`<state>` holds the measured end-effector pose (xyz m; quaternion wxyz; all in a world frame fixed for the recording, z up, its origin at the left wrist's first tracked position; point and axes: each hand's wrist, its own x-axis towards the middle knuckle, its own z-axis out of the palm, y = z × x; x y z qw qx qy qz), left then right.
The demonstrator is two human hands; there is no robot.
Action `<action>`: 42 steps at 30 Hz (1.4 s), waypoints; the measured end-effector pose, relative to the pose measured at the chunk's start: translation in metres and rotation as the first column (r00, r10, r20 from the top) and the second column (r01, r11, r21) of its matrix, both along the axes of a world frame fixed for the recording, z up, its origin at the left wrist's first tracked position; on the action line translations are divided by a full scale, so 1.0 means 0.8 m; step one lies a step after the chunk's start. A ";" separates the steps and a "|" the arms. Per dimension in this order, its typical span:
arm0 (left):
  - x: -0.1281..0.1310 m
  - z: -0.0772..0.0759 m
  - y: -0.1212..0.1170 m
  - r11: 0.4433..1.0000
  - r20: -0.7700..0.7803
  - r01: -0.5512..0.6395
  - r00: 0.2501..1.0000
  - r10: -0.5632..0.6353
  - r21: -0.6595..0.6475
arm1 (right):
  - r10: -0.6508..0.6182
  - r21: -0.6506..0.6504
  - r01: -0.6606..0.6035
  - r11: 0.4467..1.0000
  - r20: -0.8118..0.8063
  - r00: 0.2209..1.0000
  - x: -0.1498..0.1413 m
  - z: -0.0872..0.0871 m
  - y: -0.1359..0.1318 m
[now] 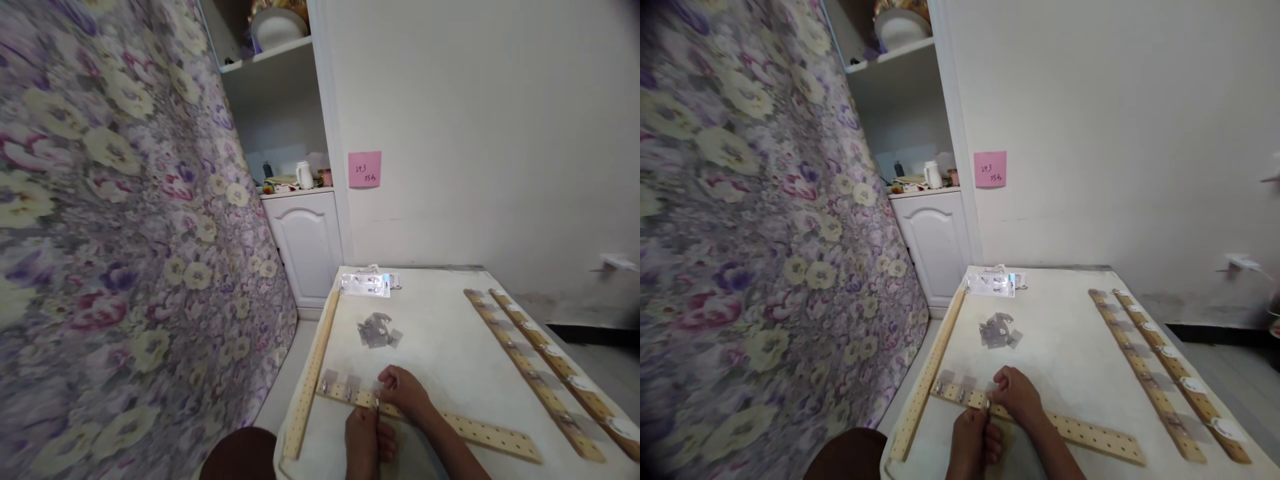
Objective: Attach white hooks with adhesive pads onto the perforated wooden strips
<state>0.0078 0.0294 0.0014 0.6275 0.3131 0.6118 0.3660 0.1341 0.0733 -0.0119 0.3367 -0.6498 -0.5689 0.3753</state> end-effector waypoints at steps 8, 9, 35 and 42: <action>-0.002 0.001 -0.003 0.999 0.044 0.002 0.999 -0.004 0.042 | -0.019 0.151 0.007 0.988 0.079 0.997 0.040 0.018 -0.037; -0.003 0.000 -0.003 0.999 0.044 0.002 0.999 -0.003 0.036 | -0.020 0.158 0.001 0.987 0.120 0.993 0.050 0.017 -0.046; -0.011 -0.002 -0.003 0.993 0.079 0.107 0.991 -0.111 0.055 | -0.163 0.112 0.133 0.985 0.321 0.933 0.040 0.021 -0.068; -0.021 -0.007 0.000 0.976 0.045 0.166 0.984 -0.174 0.138 | -0.207 0.134 0.170 0.976 0.354 0.912 0.032 0.013 -0.067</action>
